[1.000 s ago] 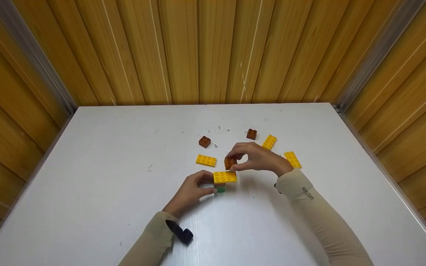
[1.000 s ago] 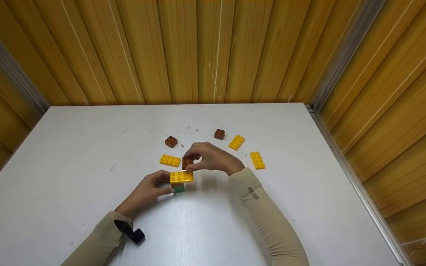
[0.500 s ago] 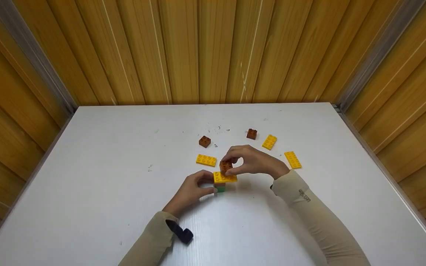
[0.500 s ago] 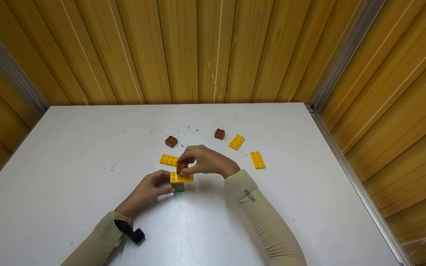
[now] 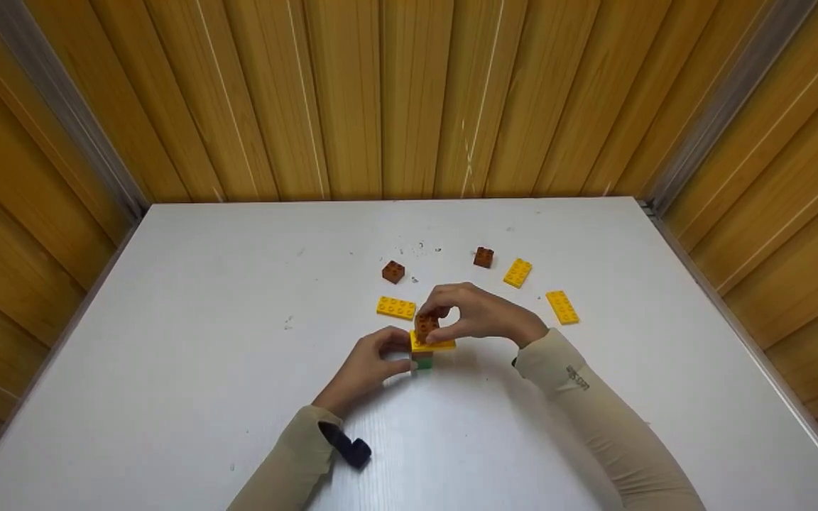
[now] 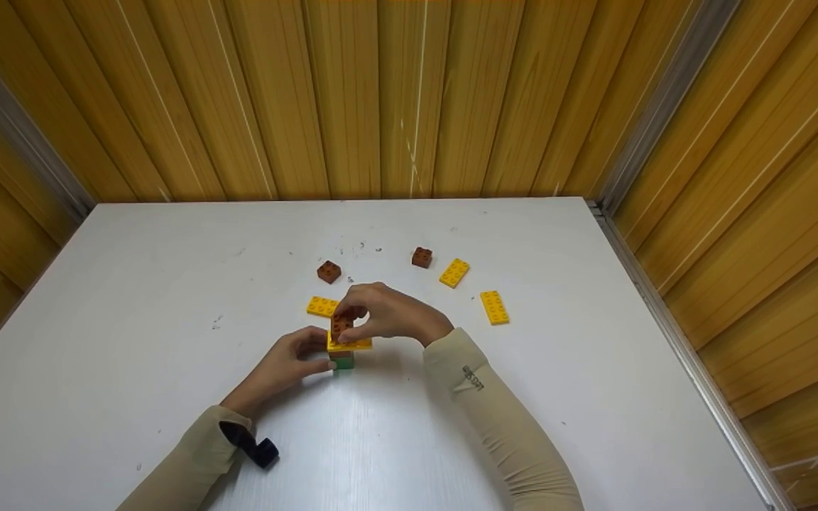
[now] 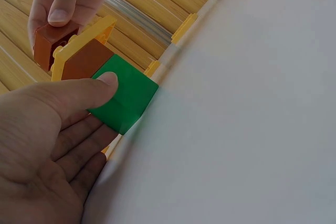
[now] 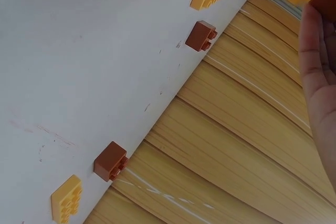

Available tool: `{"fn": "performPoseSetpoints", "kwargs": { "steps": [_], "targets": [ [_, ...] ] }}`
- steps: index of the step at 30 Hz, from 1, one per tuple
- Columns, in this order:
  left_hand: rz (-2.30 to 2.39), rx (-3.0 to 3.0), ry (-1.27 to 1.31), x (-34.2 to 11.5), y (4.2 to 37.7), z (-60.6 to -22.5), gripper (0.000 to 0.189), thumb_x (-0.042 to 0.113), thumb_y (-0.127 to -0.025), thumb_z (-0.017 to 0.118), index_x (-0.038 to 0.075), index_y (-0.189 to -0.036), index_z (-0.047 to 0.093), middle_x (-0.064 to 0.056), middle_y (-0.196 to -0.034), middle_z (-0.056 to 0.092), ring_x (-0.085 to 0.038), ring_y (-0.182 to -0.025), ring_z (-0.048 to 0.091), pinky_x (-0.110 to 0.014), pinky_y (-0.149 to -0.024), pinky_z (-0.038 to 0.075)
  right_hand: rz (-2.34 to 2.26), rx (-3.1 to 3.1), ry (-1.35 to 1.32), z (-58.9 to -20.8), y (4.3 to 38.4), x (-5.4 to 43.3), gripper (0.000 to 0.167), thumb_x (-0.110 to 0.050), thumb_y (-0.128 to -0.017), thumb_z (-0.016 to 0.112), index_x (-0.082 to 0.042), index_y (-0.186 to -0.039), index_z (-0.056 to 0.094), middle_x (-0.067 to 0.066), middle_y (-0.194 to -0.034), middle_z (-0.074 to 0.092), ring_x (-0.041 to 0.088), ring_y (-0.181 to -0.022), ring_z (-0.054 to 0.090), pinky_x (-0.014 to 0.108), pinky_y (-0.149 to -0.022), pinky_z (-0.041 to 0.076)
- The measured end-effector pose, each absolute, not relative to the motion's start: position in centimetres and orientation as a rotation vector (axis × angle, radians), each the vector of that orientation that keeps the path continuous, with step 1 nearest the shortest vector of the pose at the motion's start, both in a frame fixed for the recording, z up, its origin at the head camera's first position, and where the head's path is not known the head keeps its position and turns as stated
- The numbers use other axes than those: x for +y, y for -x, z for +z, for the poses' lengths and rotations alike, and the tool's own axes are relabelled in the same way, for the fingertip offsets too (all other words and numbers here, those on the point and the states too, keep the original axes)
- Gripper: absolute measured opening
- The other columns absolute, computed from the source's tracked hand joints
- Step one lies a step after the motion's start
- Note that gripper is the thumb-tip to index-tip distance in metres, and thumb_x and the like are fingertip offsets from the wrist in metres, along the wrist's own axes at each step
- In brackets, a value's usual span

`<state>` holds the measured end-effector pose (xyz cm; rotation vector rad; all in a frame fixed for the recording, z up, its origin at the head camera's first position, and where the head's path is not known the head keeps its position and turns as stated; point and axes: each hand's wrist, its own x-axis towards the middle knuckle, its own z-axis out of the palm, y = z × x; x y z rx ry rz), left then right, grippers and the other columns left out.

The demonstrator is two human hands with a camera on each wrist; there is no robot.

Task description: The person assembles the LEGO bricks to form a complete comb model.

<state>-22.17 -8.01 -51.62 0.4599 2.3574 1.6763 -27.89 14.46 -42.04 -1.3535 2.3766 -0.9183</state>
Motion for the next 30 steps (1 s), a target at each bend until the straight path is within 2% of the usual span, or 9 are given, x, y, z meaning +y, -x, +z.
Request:
{"fn": "performPoseSetpoints", "kwargs": {
  "steps": [10,16,23,30],
  "targets": [
    [1.684,2.366,-0.494,-8.03,22.00,-51.35,0.032,0.016,-0.084,0.074,0.014,-0.114,0.062,-0.002,-0.115,0.068,-0.018,-0.109,0.062,-0.040,-0.101,0.045,-0.935,2.338,1.377,-42.20,27.71,13.94,0.031,-0.027,-0.084,0.074,-0.010,-0.110,0.069,0.002,-0.103,0.065,0.013,-0.092,0.061,0.043,-0.085,0.054],
    [1.715,2.369,-0.518,-7.93,21.91,-51.20,0.034,0.010,-0.084,0.073,0.008,-0.115,0.061,-0.010,-0.116,0.067,-0.025,-0.111,0.061,-0.045,-0.102,0.044,-0.925,2.346,1.402,-42.14,27.55,13.90,0.031,-0.025,-0.084,0.074,-0.009,-0.111,0.068,0.003,-0.102,0.066,0.012,-0.090,0.061,0.032,-0.084,0.054],
    [1.702,2.385,-0.544,-8.12,22.15,-51.70,0.034,0.017,-0.083,0.075,0.013,-0.114,0.062,-0.003,-0.114,0.068,-0.019,-0.109,0.061,-0.041,-0.101,0.045,-0.935,2.325,1.392,-42.34,27.47,13.87,0.030,-0.023,-0.085,0.073,-0.007,-0.110,0.068,0.004,-0.100,0.065,0.013,-0.091,0.063,0.046,-0.084,0.054],
    [1.697,2.390,-0.559,-8.14,22.16,-51.71,0.033,0.020,-0.083,0.075,0.013,-0.114,0.063,-0.002,-0.113,0.068,-0.017,-0.108,0.062,-0.039,-0.100,0.046,-0.897,2.344,1.318,-42.17,27.41,13.63,0.027,-0.023,-0.084,0.075,-0.009,-0.105,0.066,0.003,-0.101,0.063,0.013,-0.093,0.063,0.047,-0.086,0.054]
  ]
}}
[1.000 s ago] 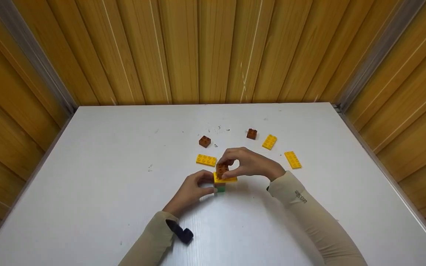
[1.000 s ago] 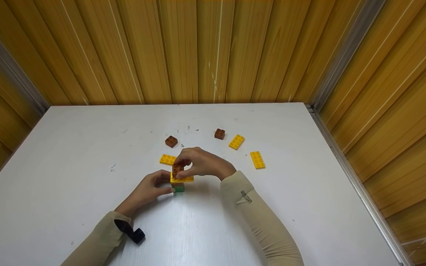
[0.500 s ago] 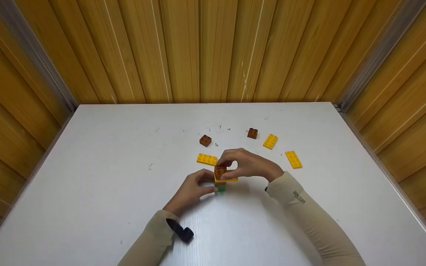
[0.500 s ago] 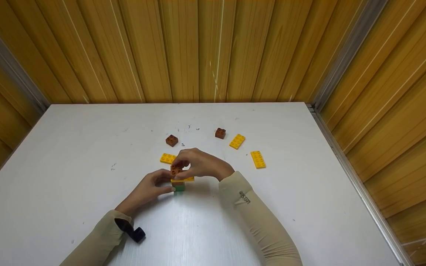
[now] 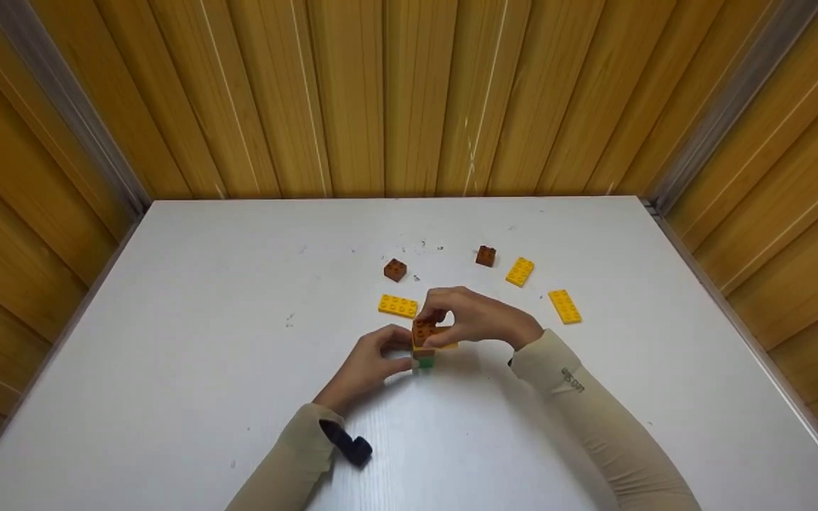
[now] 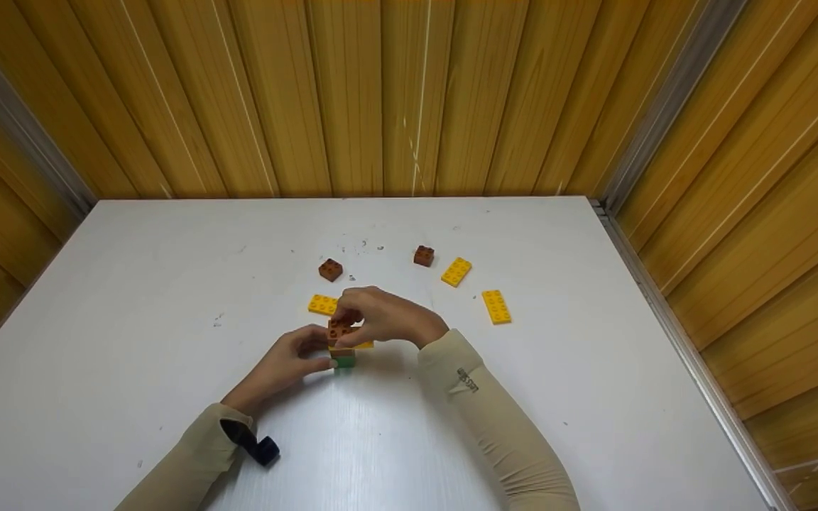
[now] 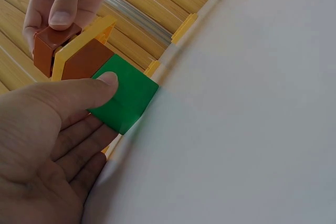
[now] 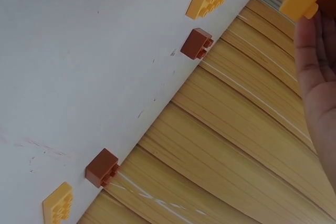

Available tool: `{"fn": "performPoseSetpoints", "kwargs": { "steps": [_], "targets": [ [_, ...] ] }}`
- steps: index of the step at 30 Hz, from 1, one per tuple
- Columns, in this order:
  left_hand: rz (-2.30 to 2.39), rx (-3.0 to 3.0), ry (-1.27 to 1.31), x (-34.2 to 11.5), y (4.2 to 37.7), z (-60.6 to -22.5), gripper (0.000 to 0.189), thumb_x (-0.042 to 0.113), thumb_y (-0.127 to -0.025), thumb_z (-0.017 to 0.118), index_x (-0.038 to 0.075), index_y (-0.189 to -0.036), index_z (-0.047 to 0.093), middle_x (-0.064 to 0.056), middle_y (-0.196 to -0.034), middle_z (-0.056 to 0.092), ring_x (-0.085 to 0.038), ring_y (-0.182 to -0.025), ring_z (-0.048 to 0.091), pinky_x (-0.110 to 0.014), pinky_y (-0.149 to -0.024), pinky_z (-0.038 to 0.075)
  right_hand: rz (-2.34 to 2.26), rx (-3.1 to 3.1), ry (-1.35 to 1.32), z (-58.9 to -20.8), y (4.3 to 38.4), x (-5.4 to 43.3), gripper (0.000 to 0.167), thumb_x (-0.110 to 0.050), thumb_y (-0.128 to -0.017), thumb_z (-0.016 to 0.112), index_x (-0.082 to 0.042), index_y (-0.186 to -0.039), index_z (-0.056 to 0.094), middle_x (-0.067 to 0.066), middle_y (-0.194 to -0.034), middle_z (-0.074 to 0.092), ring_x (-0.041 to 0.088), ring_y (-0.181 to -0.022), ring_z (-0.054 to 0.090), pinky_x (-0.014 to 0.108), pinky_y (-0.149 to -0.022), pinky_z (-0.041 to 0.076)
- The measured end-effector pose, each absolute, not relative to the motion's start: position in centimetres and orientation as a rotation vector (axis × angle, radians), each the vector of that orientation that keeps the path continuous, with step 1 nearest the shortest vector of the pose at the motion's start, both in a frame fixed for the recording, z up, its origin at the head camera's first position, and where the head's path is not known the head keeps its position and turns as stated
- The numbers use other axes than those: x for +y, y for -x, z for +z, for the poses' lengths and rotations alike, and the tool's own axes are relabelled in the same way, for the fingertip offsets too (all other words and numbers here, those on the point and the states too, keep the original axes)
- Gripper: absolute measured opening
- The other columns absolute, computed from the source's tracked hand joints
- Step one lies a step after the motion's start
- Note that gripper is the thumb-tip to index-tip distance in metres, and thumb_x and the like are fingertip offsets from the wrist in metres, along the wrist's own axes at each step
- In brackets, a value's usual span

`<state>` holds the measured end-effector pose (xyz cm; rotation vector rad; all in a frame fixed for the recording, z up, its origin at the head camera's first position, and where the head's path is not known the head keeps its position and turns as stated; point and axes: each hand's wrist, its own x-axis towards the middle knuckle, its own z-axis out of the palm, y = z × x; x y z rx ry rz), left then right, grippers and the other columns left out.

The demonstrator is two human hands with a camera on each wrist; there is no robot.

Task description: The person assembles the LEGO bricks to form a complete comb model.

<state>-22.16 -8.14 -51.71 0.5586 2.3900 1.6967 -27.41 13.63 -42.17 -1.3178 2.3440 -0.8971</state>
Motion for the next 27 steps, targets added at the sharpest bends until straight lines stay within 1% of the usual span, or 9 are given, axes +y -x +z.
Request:
{"fn": "performPoseSetpoints", "kwargs": {
  "steps": [5,8,15,20,24,27],
  "targets": [
    [1.690,2.387,-0.545,-8.11,22.25,-51.74,0.033,0.021,-0.083,0.076,0.015,-0.113,0.063,0.001,-0.113,0.068,-0.015,-0.107,0.062,-0.036,-0.099,0.046,-0.891,2.343,1.285,-42.01,27.40,13.56,0.026,-0.023,-0.083,0.075,-0.009,-0.103,0.064,0.004,-0.102,0.063,0.014,-0.093,0.063,0.048,-0.086,0.053],
    [1.686,2.386,-0.535,-8.12,22.26,-51.79,0.033,0.020,-0.083,0.075,0.016,-0.113,0.063,0.002,-0.113,0.068,-0.014,-0.107,0.062,-0.037,-0.100,0.045,-0.877,2.352,1.255,-42.00,27.37,13.50,0.026,-0.023,-0.083,0.075,-0.010,-0.102,0.064,0.003,-0.102,0.063,0.014,-0.093,0.063,0.047,-0.086,0.053],
    [1.688,2.362,-0.496,-8.09,22.20,-51.81,0.031,0.018,-0.084,0.074,0.017,-0.113,0.062,0.001,-0.113,0.068,-0.015,-0.109,0.061,-0.039,-0.101,0.044,-0.910,2.341,1.234,-42.19,27.43,13.35,0.025,-0.019,-0.082,0.076,-0.008,-0.101,0.064,0.005,-0.102,0.063,0.017,-0.095,0.064,0.046,-0.087,0.053],
    [1.688,2.362,-0.497,-8.08,22.25,-51.78,0.033,0.019,-0.083,0.075,0.016,-0.113,0.062,0.000,-0.114,0.068,-0.016,-0.109,0.061,-0.040,-0.101,0.045,-0.905,2.352,1.240,-42.42,27.44,13.34,0.025,-0.019,-0.082,0.076,-0.008,-0.101,0.064,0.005,-0.101,0.063,0.016,-0.093,0.063,0.045,-0.086,0.054],
    [1.693,2.360,-0.507,-8.10,22.25,-51.70,0.032,0.020,-0.083,0.075,0.016,-0.113,0.062,0.000,-0.114,0.068,-0.016,-0.109,0.062,-0.039,-0.100,0.046,-0.916,2.345,1.220,-42.48,27.42,13.36,0.024,-0.019,-0.082,0.076,-0.008,-0.100,0.063,0.005,-0.101,0.062,0.015,-0.093,0.062,0.045,-0.087,0.053],
    [1.692,2.365,-0.510,-8.13,22.26,-51.69,0.032,0.019,-0.083,0.075,0.016,-0.112,0.062,0.000,-0.114,0.068,-0.016,-0.108,0.062,-0.038,-0.099,0.047,-0.915,2.342,1.208,-42.42,27.35,13.34,0.024,-0.019,-0.082,0.076,-0.009,-0.100,0.063,0.003,-0.102,0.062,0.014,-0.094,0.061,0.043,-0.088,0.053]
  ]
}}
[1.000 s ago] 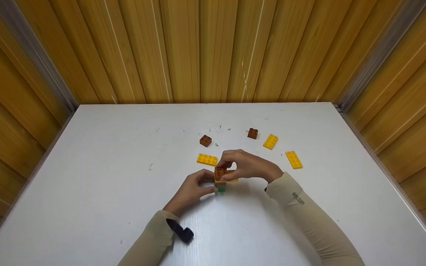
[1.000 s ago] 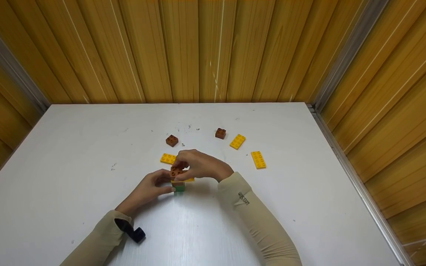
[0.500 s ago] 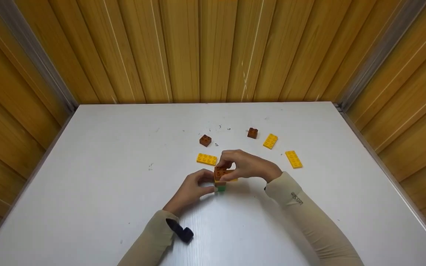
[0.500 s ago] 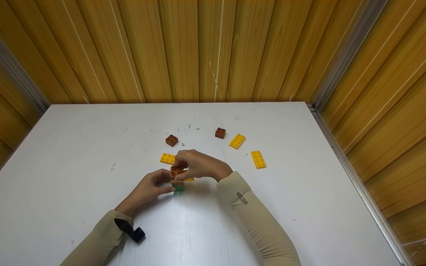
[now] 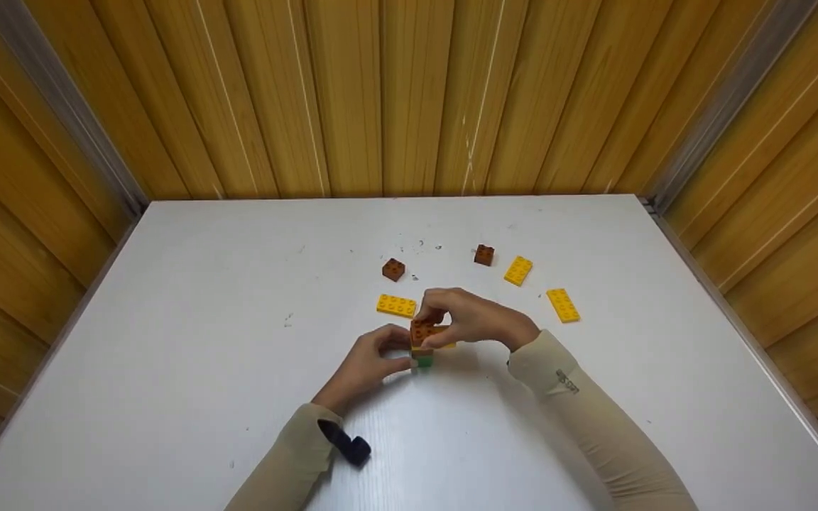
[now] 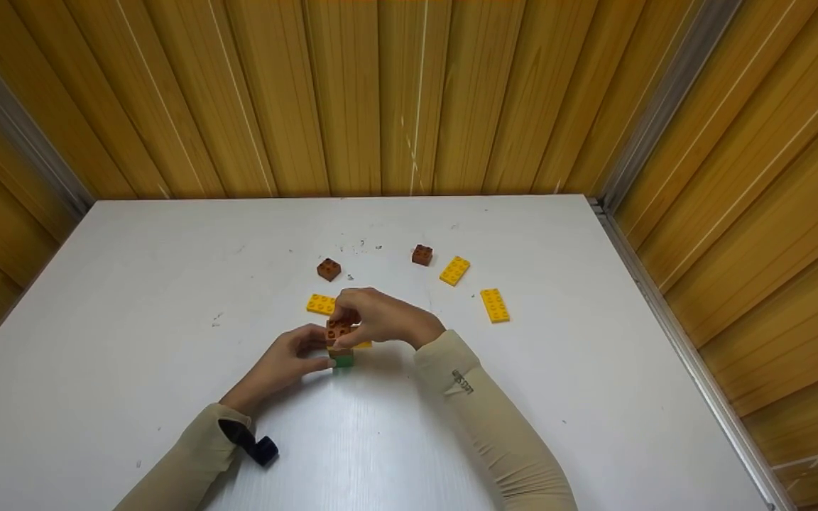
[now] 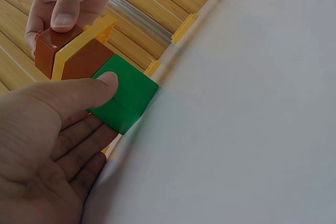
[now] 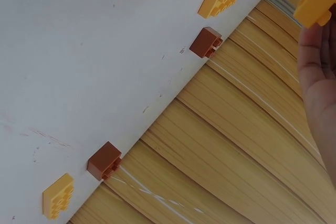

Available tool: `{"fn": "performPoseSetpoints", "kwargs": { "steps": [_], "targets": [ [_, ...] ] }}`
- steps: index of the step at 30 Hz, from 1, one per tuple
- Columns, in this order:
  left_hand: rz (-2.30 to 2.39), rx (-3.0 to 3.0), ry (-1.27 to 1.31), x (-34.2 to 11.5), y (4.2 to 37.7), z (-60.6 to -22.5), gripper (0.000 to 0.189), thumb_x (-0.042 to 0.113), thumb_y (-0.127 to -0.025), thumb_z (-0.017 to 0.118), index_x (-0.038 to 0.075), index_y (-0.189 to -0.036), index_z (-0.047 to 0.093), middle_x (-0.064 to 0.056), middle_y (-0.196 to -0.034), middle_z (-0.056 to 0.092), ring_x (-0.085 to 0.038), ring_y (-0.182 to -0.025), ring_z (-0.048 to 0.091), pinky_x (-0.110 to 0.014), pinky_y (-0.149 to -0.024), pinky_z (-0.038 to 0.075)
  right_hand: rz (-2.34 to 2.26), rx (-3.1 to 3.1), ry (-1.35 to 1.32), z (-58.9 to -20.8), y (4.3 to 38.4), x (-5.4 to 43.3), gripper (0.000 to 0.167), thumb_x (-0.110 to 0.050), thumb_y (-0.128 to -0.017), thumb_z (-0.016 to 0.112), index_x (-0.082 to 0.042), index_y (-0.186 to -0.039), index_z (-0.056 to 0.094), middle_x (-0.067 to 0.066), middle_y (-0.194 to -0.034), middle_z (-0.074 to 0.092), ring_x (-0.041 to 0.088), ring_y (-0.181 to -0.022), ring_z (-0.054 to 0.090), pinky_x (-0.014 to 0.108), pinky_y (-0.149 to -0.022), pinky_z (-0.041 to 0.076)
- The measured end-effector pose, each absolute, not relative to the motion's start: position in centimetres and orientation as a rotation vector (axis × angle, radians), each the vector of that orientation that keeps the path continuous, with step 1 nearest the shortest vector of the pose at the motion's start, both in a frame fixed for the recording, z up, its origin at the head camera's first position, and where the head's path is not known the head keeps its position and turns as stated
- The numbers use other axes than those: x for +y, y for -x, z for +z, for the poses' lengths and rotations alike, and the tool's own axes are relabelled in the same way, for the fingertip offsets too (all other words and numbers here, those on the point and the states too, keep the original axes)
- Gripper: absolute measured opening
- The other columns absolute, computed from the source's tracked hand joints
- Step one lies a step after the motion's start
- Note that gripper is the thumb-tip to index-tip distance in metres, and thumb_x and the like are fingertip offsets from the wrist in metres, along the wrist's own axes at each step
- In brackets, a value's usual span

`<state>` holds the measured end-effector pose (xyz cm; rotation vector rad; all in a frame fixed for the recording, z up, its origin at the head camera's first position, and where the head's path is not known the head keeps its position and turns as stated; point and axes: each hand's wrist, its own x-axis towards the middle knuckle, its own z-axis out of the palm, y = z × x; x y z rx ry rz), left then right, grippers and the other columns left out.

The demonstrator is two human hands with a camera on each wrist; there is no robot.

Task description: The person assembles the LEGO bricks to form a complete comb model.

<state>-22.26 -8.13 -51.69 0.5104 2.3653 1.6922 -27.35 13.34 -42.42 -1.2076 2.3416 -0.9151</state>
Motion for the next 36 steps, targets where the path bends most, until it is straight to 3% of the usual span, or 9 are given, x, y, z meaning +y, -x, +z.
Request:
{"fn": "performPoseSetpoints", "kwargs": {
  "steps": [4,13,23,31,36],
  "targets": [
    [1.700,2.379,-0.535,-8.15,22.22,-51.74,0.032,0.018,-0.083,0.075,0.014,-0.112,0.062,-0.003,-0.113,0.068,-0.018,-0.108,0.062,-0.039,-0.098,0.047,-0.917,2.336,1.192,-42.48,27.33,13.26,0.024,-0.020,-0.083,0.076,-0.011,-0.101,0.063,0.001,-0.103,0.061,0.013,-0.096,0.061,0.039,-0.089,0.053],
    [1.748,2.349,-0.528,-8.05,22.03,-51.87,0.033,0.013,-0.084,0.074,0.010,-0.115,0.062,-0.007,-0.116,0.068,-0.023,-0.110,0.062,-0.044,-0.100,0.045,-0.943,2.321,1.195,-42.86,27.49,13.25,0.025,-0.019,-0.082,0.077,-0.010,-0.100,0.062,0.002,-0.102,0.062,0.014,-0.095,0.061,0.044,-0.089,0.053],
    [1.695,2.371,-0.511,-8.13,22.11,-51.86,0.033,0.020,-0.083,0.075,0.016,-0.113,0.063,0.001,-0.113,0.068,-0.015,-0.107,0.062,-0.038,-0.100,0.046,-0.984,2.297,1.187,-43.03,27.63,13.47,0.029,-0.019,-0.081,0.077,-0.009,-0.104,0.063,0.005,-0.105,0.063,0.016,-0.096,0.061,0.041,-0.090,0.052],
    [1.692,2.362,-0.507,-8.08,22.24,-51.48,0.033,0.020,-0.084,0.075,0.015,-0.114,0.062,-0.001,-0.114,0.067,-0.016,-0.107,0.063,-0.036,-0.098,0.048,-1.003,2.267,1.206,-42.98,28.13,13.81,0.032,-0.025,-0.080,0.078,-0.011,-0.106,0.064,0.003,-0.105,0.063,0.012,-0.093,0.060,0.048,-0.088,0.052],
    [1.683,2.367,-0.496,-8.09,22.23,-51.53,0.034,0.020,-0.084,0.075,0.014,-0.115,0.062,-0.002,-0.115,0.067,-0.017,-0.108,0.062,-0.037,-0.099,0.047,-0.981,2.267,1.225,-42.96,28.24,13.90,0.037,-0.030,-0.079,0.078,-0.013,-0.108,0.065,0.001,-0.106,0.064,0.012,-0.094,0.062,0.041,-0.088,0.054]
  ]
}}
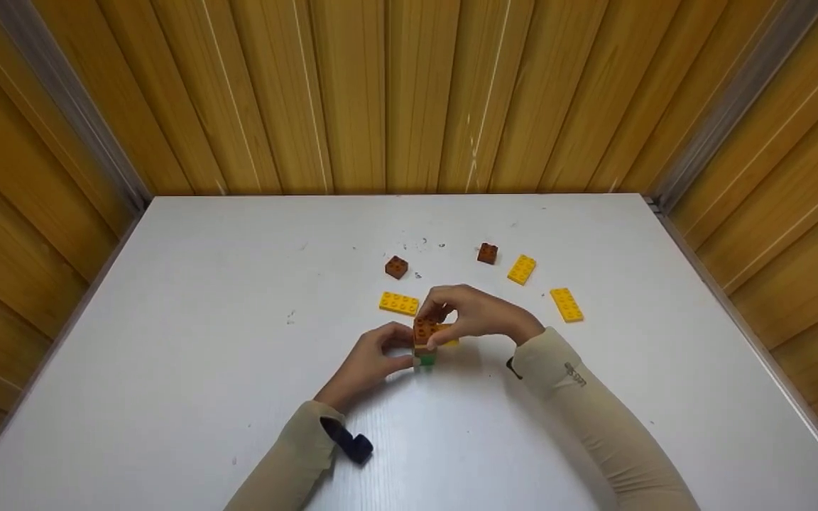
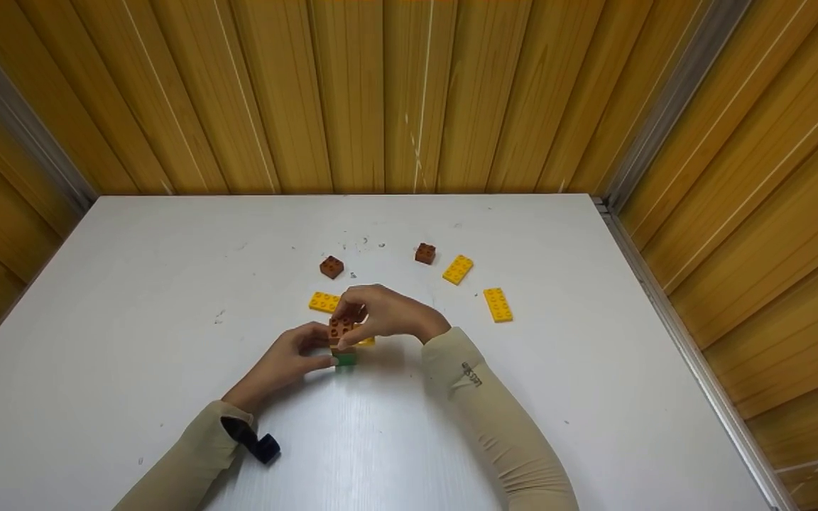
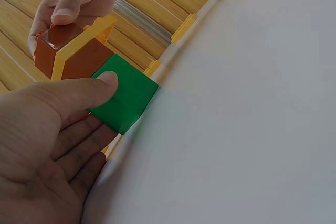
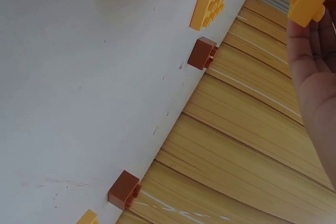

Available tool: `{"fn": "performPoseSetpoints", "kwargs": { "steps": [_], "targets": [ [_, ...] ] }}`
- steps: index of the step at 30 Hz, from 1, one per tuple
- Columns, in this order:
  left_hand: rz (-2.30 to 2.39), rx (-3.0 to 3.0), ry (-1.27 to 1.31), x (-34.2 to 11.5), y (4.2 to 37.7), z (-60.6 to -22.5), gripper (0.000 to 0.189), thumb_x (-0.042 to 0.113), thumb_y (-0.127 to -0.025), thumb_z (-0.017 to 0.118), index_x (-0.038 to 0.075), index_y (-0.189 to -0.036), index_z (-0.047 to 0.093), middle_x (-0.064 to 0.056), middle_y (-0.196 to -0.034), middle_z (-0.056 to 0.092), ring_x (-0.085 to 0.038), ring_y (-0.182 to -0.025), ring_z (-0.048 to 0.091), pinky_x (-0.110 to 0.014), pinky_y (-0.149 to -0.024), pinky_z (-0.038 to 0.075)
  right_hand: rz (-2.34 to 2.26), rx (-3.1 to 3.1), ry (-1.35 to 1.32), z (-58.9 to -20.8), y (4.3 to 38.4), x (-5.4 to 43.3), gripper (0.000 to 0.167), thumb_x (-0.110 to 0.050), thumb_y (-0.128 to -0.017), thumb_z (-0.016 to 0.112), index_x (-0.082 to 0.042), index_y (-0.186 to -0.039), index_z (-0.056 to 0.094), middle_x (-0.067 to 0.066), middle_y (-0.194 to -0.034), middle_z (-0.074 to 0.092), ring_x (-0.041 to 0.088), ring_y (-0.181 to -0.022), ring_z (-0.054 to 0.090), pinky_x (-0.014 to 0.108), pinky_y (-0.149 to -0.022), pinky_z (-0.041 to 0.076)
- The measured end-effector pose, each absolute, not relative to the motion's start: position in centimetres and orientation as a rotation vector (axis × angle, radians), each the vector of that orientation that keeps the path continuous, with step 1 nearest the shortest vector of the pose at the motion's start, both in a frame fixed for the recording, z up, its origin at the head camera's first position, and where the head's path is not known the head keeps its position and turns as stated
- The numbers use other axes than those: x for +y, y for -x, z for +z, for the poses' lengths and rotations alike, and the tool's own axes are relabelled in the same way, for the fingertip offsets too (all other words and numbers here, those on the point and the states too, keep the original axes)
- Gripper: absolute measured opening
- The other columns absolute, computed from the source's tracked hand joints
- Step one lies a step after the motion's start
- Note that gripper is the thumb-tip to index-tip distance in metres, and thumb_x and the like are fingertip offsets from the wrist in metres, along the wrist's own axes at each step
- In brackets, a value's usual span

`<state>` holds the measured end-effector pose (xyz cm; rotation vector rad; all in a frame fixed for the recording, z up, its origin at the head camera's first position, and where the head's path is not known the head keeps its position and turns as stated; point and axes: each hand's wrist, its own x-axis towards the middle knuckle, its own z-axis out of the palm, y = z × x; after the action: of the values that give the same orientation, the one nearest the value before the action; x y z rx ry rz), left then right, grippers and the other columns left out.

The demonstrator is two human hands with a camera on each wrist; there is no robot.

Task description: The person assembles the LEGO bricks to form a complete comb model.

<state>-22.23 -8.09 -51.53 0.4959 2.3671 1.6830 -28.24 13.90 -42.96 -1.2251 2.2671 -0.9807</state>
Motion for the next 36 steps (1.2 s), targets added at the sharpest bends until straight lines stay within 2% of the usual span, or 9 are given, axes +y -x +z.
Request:
{"fn": "performPoseSetpoints", "kwargs": {
  "steps": [7,13,16,19,23,27,33,36],
  "targets": [
    [1.699,2.363,-0.505,-8.1,22.2,-51.7,0.035,0.019,-0.083,0.075,0.012,-0.115,0.062,-0.005,-0.116,0.067,-0.020,-0.109,0.062,-0.041,-0.100,0.047,-0.982,2.259,1.232,-42.6,28.2,14.0,0.039,-0.029,-0.078,0.078,-0.013,-0.112,0.066,0.002,-0.108,0.065,0.015,-0.098,0.063,0.042,-0.091,0.053],
    [1.687,2.363,-0.487,-8.1,22.3,-51.8,0.036,0.020,-0.083,0.075,0.014,-0.115,0.062,-0.002,-0.116,0.067,-0.017,-0.108,0.062,-0.038,-0.100,0.047,-0.945,2.267,1.246,-42.4,28.1,14.1,0.042,-0.027,-0.079,0.078,-0.011,-0.116,0.067,0.003,-0.109,0.065,0.014,-0.099,0.063,0.031,-0.091,0.053],
    [1.674,2.370,-0.477,-8.1,22.3,-51.7,0.037,0.019,-0.083,0.075,0.014,-0.116,0.061,-0.001,-0.116,0.067,-0.016,-0.109,0.062,-0.038,-0.101,0.046,-0.936,2.263,1.234,-42.2,28.1,14.2,0.043,-0.028,-0.080,0.077,-0.012,-0.118,0.067,0.002,-0.109,0.065,0.013,-0.100,0.063,0.033,-0.092,0.053],
    [1.664,2.381,-0.479,-8.1,22.2,-51.6,0.037,0.019,-0.083,0.075,0.013,-0.116,0.061,-0.002,-0.116,0.067,-0.017,-0.109,0.062,-0.040,-0.101,0.046,-0.949,2.248,1.233,-42.1,28.1,14.4,0.043,-0.027,-0.080,0.077,-0.011,-0.118,0.066,0.002,-0.109,0.065,0.015,-0.100,0.063,0.040,-0.093,0.052],
    [1.654,2.383,-0.455,-8.0,22.2,-51.6,0.036,0.019,-0.082,0.076,0.015,-0.116,0.062,0.000,-0.115,0.067,-0.016,-0.109,0.062,-0.039,-0.102,0.046,-0.979,2.232,1.228,-42.0,28.3,14.7,0.040,-0.026,-0.082,0.076,-0.011,-0.117,0.067,0.004,-0.110,0.066,0.023,-0.102,0.064,0.047,-0.094,0.051],
    [1.657,2.381,-0.462,-8.1,22.3,-51.6,0.036,0.019,-0.082,0.075,0.015,-0.116,0.062,0.000,-0.115,0.067,-0.016,-0.108,0.062,-0.039,-0.102,0.045,-0.989,2.247,1.236,-42.0,28.6,14.9,0.037,-0.027,-0.084,0.073,-0.007,-0.115,0.067,0.009,-0.112,0.066,0.031,-0.104,0.063,0.046,-0.094,0.051],
    [1.653,2.379,-0.469,-8.1,22.2,-51.6,0.036,0.019,-0.083,0.075,0.014,-0.116,0.061,-0.002,-0.116,0.067,-0.018,-0.109,0.061,-0.040,-0.102,0.045,-0.991,2.276,1.218,-42.0,29.0,15.1,0.034,-0.026,-0.087,0.071,-0.008,-0.115,0.067,0.017,-0.116,0.065,0.024,-0.106,0.063,0.038,-0.095,0.051],
    [1.651,2.379,-0.477,-8.2,22.2,-51.5,0.035,0.019,-0.083,0.075,0.014,-0.115,0.061,-0.002,-0.116,0.067,-0.019,-0.110,0.061,-0.041,-0.102,0.045,-1.029,2.277,1.187,-42.2,29.2,15.1,0.031,-0.022,-0.087,0.071,-0.009,-0.115,0.067,0.018,-0.116,0.064,0.027,-0.108,0.063,0.039,-0.097,0.050]
  ]
}}
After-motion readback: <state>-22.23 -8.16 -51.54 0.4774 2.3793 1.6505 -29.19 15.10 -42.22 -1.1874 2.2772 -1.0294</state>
